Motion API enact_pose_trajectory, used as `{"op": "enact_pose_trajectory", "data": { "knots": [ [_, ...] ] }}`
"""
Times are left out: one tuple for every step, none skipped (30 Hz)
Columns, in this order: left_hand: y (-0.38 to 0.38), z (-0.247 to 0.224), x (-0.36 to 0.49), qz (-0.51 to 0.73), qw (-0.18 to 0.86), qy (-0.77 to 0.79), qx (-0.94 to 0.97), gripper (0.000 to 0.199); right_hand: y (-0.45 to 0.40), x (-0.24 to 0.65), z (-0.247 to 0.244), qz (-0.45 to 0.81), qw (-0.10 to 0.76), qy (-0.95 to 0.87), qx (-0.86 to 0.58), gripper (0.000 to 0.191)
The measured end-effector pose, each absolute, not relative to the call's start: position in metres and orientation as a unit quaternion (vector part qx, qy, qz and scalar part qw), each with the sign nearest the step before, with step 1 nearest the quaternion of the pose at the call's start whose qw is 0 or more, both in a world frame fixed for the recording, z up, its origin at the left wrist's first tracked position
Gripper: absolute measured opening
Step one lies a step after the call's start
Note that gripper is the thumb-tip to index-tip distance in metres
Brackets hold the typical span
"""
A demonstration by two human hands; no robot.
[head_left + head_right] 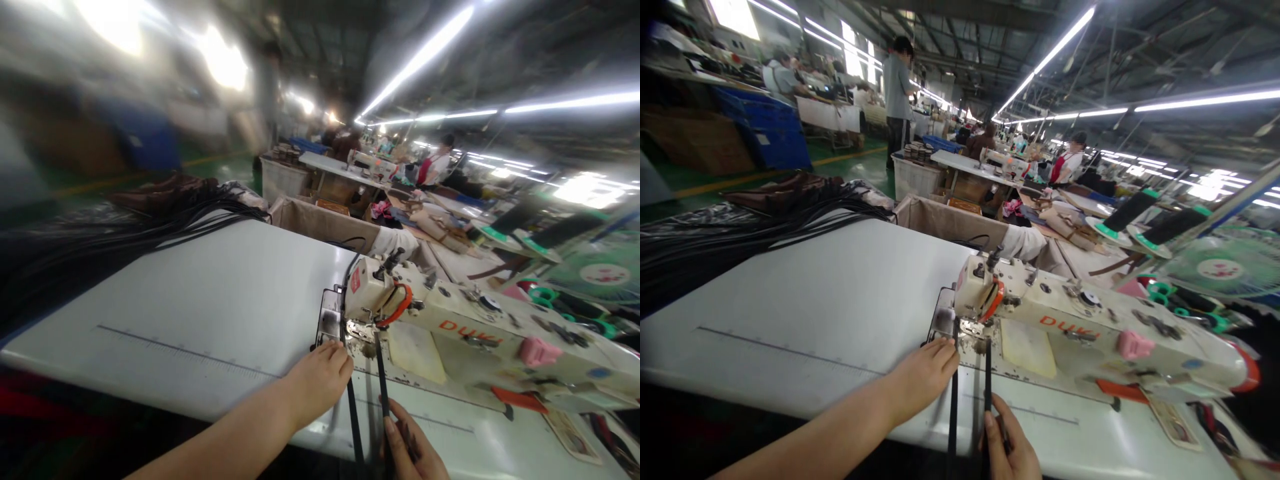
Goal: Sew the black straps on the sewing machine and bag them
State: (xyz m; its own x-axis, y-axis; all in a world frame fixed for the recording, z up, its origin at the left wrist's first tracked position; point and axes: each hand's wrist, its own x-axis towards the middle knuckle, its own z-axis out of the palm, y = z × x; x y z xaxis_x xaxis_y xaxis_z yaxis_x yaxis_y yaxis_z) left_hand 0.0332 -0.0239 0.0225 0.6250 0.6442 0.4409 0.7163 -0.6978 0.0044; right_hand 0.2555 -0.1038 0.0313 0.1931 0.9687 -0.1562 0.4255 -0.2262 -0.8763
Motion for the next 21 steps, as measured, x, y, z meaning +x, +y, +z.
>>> {"op": "enact_pose_trajectory", "data": {
  "knots": [
    [-0.024,0.023,0.033,-0.213,0.088,-0.378,-0.897,0.024,-0.105,0.253,0.03,0.369,0.37,-0.507,-0.686,0.083],
    [-0.025,0.024,0.033,-0.217,0.09,-0.377,-0.896,0.024,-0.105,0.25,0.029,0.357,0.381,-0.505,-0.687,0.081],
    [-0.025,0.025,0.033,-0.22,0.089,-0.377,-0.895,0.023,-0.106,0.248,0.028,0.346,0.39,-0.503,-0.689,0.079],
    [-0.025,0.026,0.033,-0.221,0.088,-0.378,-0.895,0.023,-0.107,0.246,0.028,0.338,0.396,-0.501,-0.691,0.078],
    [-0.025,0.027,0.032,-0.22,0.086,-0.379,-0.895,0.023,-0.107,0.246,0.027,0.337,0.396,-0.501,-0.692,0.078],
    [-0.025,0.027,0.032,-0.217,0.084,-0.378,-0.896,0.022,-0.106,0.245,0.027,0.336,0.395,-0.501,-0.693,0.078],
    [-0.025,0.028,0.032,-0.215,0.084,-0.377,-0.897,0.021,-0.105,0.246,0.026,0.337,0.392,-0.502,-0.694,0.078],
    [-0.025,0.028,0.032,-0.214,0.084,-0.376,-0.898,0.021,-0.104,0.247,0.026,0.343,0.386,-0.505,-0.692,0.078],
    [-0.025,0.028,0.032,-0.212,0.085,-0.374,-0.899,0.021,-0.104,0.248,0.026,0.351,0.379,-0.509,-0.688,0.079],
    [-0.025,0.028,0.032,-0.212,0.085,-0.373,-0.899,0.021,-0.103,0.249,0.026,0.358,0.375,-0.513,-0.685,0.078],
    [-0.025,0.028,0.032,-0.212,0.084,-0.373,-0.9,0.02,-0.103,0.249,0.026,0.362,0.373,-0.514,-0.682,0.078],
    [-0.025,0.028,0.032,-0.211,0.083,-0.373,-0.9,0.02,-0.103,0.249,0.026,0.362,0.375,-0.513,-0.682,0.077],
    [-0.025,0.028,0.032,-0.21,0.081,-0.375,-0.899,0.02,-0.103,0.248,0.026,0.359,0.38,-0.51,-0.683,0.076],
    [-0.025,0.027,0.032,-0.209,0.079,-0.376,-0.899,0.02,-0.104,0.246,0.026,0.352,0.386,-0.506,-0.687,0.076],
    [-0.025,0.027,0.032,-0.21,0.077,-0.376,-0.899,0.021,-0.104,0.245,0.025,0.344,0.39,-0.503,-0.69,0.076],
    [-0.025,0.027,0.033,-0.212,0.077,-0.376,-0.899,0.021,-0.105,0.243,0.025,0.341,0.391,-0.503,-0.691,0.076],
    [-0.025,0.026,0.033,-0.214,0.077,-0.377,-0.898,0.021,-0.106,0.242,0.025,0.339,0.392,-0.503,-0.692,0.077],
    [-0.025,0.026,0.033,-0.217,0.077,-0.378,-0.897,0.02,-0.106,0.24,0.024,0.336,0.393,-0.505,-0.691,0.077],
    [-0.025,0.025,0.033,-0.219,0.078,-0.379,-0.896,0.02,-0.106,0.24,0.024,0.336,0.395,-0.507,-0.689,0.078],
    [-0.024,0.025,0.033,-0.221,0.079,-0.38,-0.895,0.019,-0.106,0.239,0.023,0.336,0.396,-0.509,-0.686,0.079],
    [-0.024,0.025,0.033,-0.222,0.081,-0.381,-0.894,0.019,-0.106,0.239,0.021,0.336,0.397,-0.511,-0.684,0.079]
  ]
}}
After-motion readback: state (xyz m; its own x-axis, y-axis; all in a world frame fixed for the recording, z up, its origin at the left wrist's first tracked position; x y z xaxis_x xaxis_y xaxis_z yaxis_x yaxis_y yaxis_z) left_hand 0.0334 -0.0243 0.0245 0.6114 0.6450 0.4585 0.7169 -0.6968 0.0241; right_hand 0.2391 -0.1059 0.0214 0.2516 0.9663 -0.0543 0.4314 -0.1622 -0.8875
